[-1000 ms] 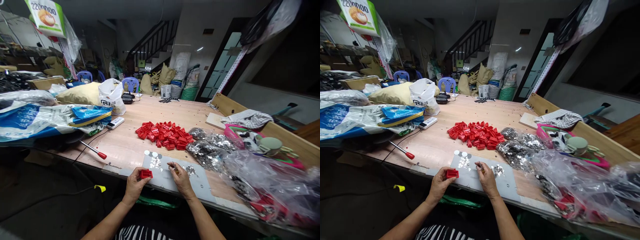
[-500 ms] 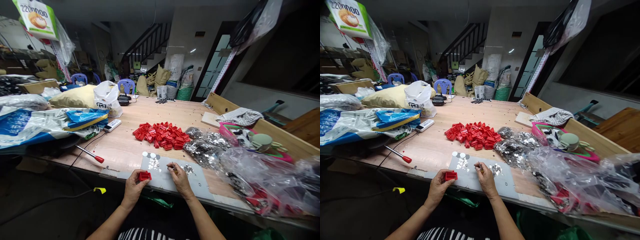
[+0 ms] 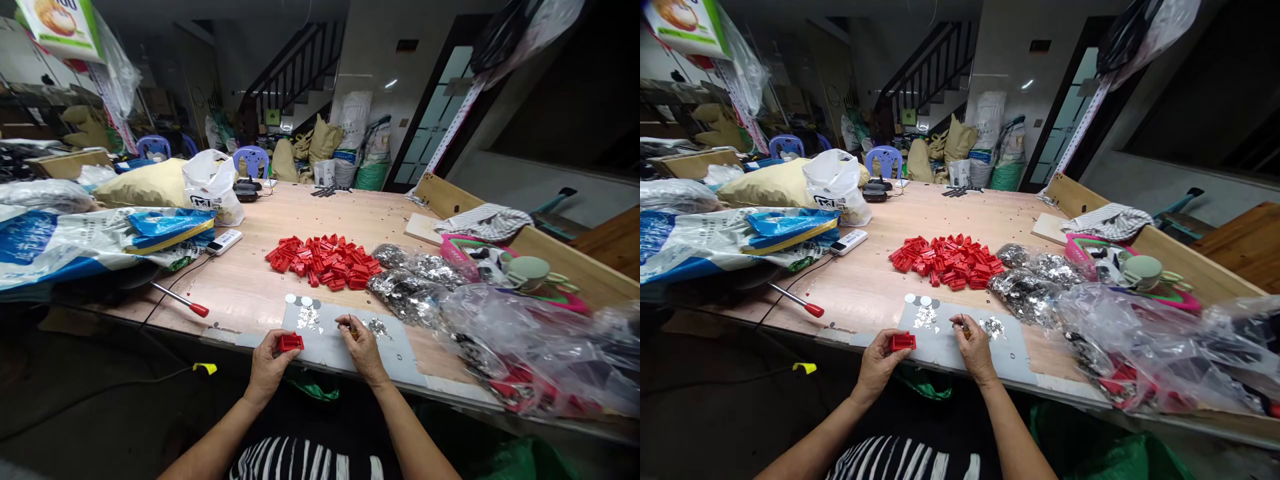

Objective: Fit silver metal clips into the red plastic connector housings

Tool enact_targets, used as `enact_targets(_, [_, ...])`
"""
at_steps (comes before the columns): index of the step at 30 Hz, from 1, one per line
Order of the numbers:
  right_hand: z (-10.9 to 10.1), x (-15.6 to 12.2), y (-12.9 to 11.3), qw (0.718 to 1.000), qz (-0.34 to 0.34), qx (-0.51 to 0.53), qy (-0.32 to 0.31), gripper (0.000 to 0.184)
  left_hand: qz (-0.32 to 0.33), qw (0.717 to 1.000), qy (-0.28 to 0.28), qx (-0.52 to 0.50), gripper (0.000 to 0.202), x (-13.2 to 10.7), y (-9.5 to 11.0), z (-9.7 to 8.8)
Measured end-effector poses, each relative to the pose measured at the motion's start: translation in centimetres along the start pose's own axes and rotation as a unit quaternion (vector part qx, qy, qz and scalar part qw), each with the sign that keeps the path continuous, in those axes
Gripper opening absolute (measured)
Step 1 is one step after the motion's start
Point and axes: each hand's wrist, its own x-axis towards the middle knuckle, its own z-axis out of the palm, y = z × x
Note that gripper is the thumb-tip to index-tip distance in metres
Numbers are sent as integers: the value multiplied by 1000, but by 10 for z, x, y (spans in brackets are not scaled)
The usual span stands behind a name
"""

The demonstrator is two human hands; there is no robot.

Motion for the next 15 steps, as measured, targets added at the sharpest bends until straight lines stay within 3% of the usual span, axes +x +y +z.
enact_targets(15, [-1, 1, -3, 999, 32, 5, -19, 24, -24, 1000, 5, 0, 34, 2, 12, 0])
